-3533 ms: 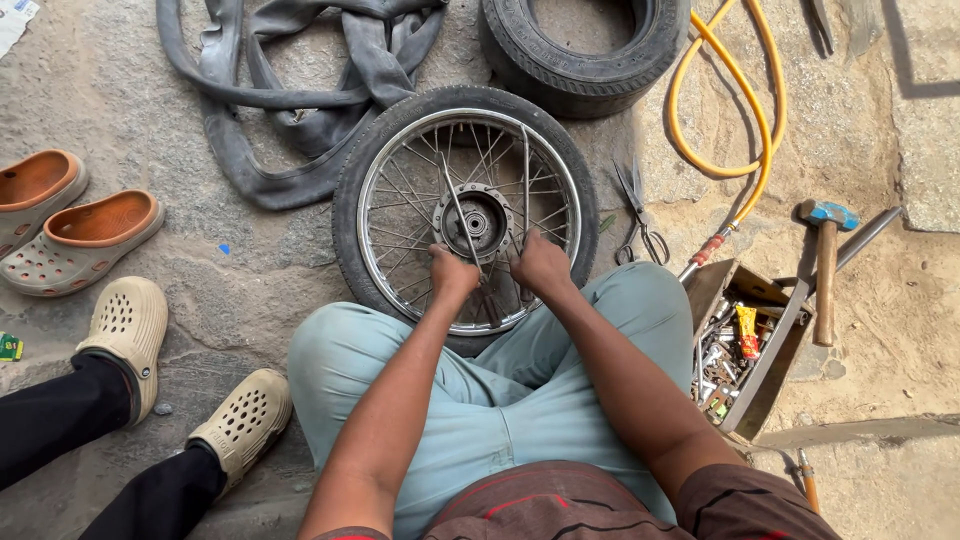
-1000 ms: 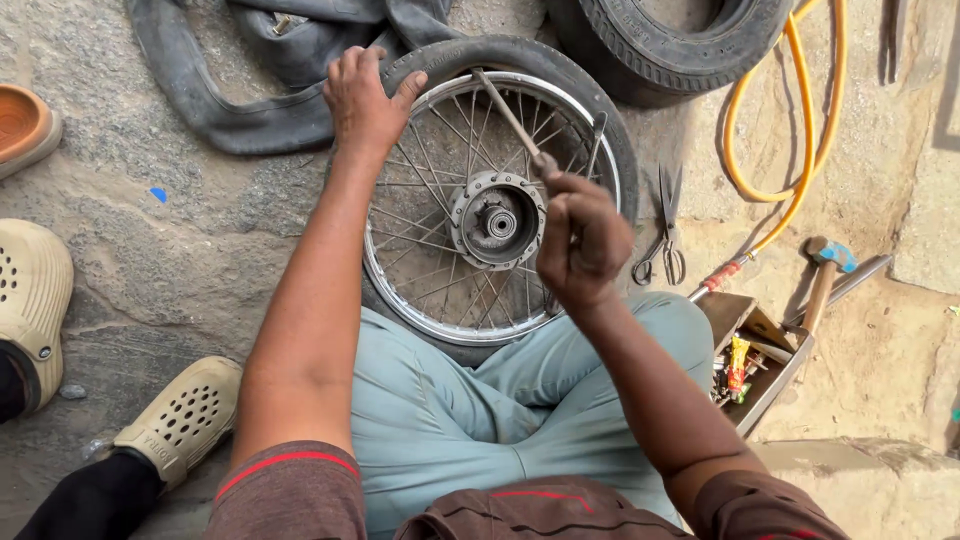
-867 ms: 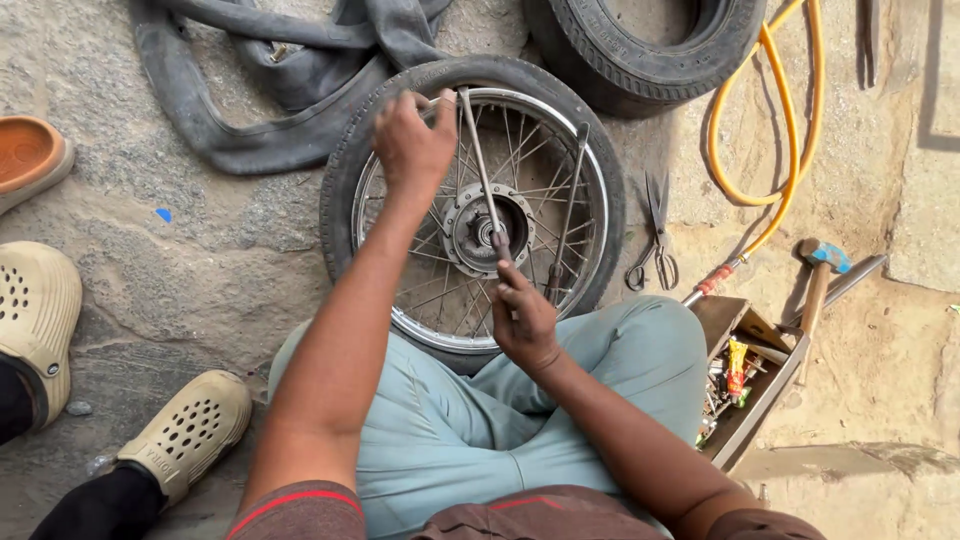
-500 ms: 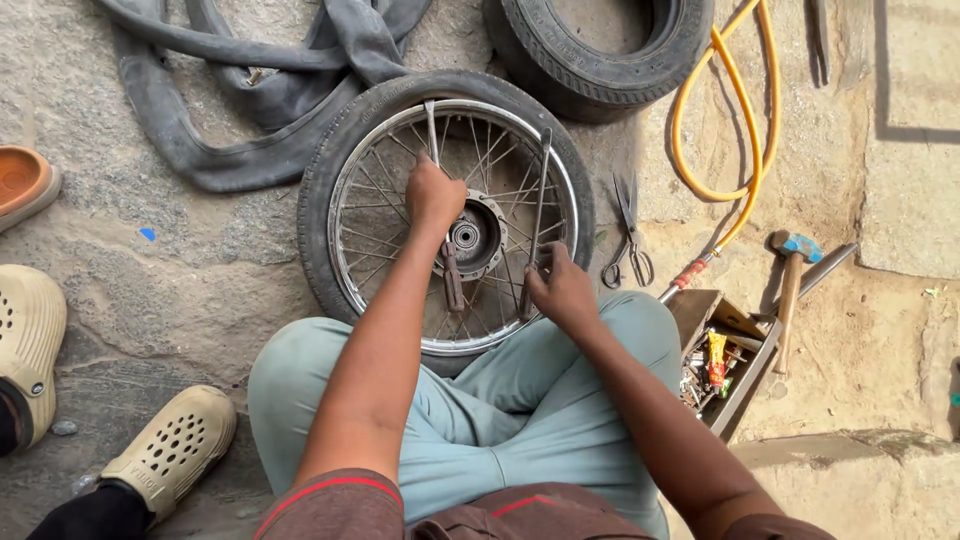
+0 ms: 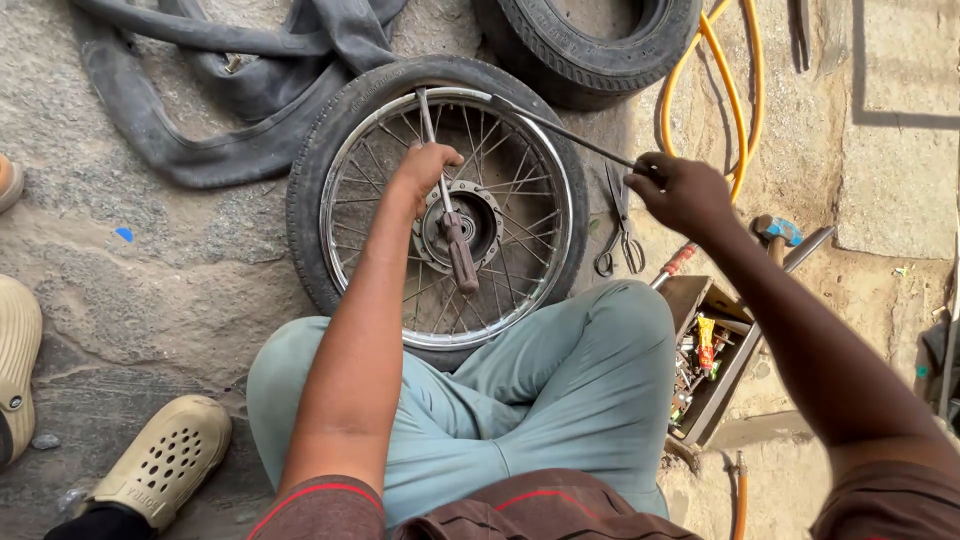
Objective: The recorder is using various tools to disassemble and cut a rubber inner tube from a bicycle wheel rim.
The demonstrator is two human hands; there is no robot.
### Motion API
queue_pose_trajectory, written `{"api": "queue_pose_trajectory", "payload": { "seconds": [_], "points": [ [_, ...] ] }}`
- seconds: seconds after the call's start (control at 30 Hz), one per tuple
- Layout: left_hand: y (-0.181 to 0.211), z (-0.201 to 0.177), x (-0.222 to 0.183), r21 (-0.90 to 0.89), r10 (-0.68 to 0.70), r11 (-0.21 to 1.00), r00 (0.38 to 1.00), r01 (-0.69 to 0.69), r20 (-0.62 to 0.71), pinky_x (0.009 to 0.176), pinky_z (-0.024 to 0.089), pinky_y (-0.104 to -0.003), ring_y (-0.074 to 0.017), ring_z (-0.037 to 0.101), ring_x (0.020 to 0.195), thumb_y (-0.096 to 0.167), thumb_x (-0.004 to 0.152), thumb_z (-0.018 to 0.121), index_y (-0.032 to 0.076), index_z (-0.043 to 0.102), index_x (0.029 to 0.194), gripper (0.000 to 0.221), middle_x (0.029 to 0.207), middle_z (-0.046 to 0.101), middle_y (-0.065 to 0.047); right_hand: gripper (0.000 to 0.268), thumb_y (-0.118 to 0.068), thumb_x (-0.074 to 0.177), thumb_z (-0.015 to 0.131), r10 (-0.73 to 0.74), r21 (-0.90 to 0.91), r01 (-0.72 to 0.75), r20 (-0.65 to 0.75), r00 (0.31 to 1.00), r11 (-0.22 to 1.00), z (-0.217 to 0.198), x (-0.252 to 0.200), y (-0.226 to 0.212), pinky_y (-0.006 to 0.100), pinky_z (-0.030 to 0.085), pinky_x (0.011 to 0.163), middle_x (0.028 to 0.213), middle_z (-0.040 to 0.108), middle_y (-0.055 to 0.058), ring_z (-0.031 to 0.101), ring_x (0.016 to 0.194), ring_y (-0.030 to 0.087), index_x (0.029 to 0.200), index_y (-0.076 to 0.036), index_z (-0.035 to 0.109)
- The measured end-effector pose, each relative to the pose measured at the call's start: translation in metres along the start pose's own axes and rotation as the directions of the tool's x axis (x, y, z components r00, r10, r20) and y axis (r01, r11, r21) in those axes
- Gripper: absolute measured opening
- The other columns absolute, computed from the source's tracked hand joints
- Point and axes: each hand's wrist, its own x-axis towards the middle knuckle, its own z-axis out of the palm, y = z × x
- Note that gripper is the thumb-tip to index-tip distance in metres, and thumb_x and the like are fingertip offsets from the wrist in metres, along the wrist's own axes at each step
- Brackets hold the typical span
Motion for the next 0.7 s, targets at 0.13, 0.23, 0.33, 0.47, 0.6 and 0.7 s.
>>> {"api": "queue_pose_trajectory", "payload": {
  "seconds": [0.13, 0.23, 0.33, 0.47, 0.6, 0.7],
  "points": [
    [-0.011, -0.008, 0.02, -0.011, 0.043, 0.999, 0.988, -0.041, 0.147, 0.095, 0.048, -0.046, -0.0319, 0.06, 0.107, 0.034, 0.073, 0.074, -0.012, 0.063, 0.124, 0.069, 0.117, 0.065, -0.026, 0.034, -0.049, 0.109, 0.06, -0.151, -0.33, 0.136, -0.021, 0.988, 0.934, -0.061, 0.069, 0.042, 0.029, 0.038, 0.051, 0.079, 0.076, 0.0, 0.054, 0.053, 0.013, 0.12, -0.023, 0.078],
    [0.012, -0.007, -0.004, 0.047, -0.027, 0.999, 0.991, 0.021, 0.132, 0.104, 0.046, -0.051, -0.0377, 0.058, 0.122, 0.042, 0.069, 0.074, -0.003, 0.058, 0.129, 0.077, 0.13, 0.06, -0.03, 0.036, -0.051, 0.11, 0.058, -0.421, -0.544, 0.35, -0.006, 0.907, 0.762, -0.086, 0.138, 0.052, 0.026, 0.031, 0.047, 0.079, 0.075, -0.002, 0.045, 0.049, 0.008, 0.12, -0.023, 0.078],
    [0.013, -0.007, -0.015, 0.124, -0.078, 0.99, 0.987, 0.061, 0.141, 0.112, 0.034, -0.06, -0.0409, 0.045, 0.136, 0.05, 0.069, 0.072, 0.002, 0.053, 0.14, 0.089, 0.143, 0.049, -0.032, 0.042, -0.053, 0.104, 0.059, -0.396, -0.606, 0.377, 0.109, 0.912, 0.7, -0.085, 0.219, 0.058, 0.033, 0.043, 0.049, 0.087, 0.078, 0.001, 0.059, 0.05, 0.014, 0.125, -0.022, 0.077],
    [0.018, -0.006, -0.015, 0.094, -0.082, 0.993, 0.983, 0.067, 0.162, 0.117, 0.023, -0.064, -0.0446, 0.034, 0.147, 0.055, 0.068, 0.072, 0.002, 0.044, 0.148, 0.1, 0.152, 0.041, -0.033, 0.054, -0.054, 0.103, 0.06, -0.459, -0.466, 0.545, 0.293, 0.839, 0.697, -0.051, 0.312, 0.075, 0.035, 0.059, 0.071, 0.106, 0.077, 0.01, 0.074, 0.078, 0.024, 0.13, -0.009, 0.072],
    [0.017, -0.008, -0.012, 0.076, -0.131, 0.99, 0.977, 0.12, 0.166, 0.119, 0.021, -0.062, -0.0448, 0.028, 0.15, 0.051, 0.067, 0.075, 0.002, 0.036, 0.151, 0.105, 0.155, 0.034, -0.032, 0.053, -0.056, 0.1, 0.062, -0.389, -0.473, 0.518, 0.347, 0.853, 0.713, -0.021, 0.338, 0.049, 0.035, 0.056, 0.071, 0.11, 0.075, 0.01, 0.073, 0.083, 0.024, 0.131, -0.013, 0.07],
    [0.01, -0.006, 0.0, 0.13, -0.153, 0.983, 0.969, 0.129, 0.196, 0.121, 0.018, -0.063, -0.0421, 0.024, 0.153, 0.05, 0.068, 0.076, -0.002, 0.039, 0.152, 0.105, 0.158, 0.031, -0.033, 0.054, -0.057, 0.098, 0.064, -0.331, -0.499, 0.482, 0.364, 0.871, 0.72, -0.019, 0.351, 0.027, 0.035, 0.054, 0.071, 0.113, 0.074, 0.009, 0.072, 0.087, 0.024, 0.132, -0.016, 0.068]
  ]
}}
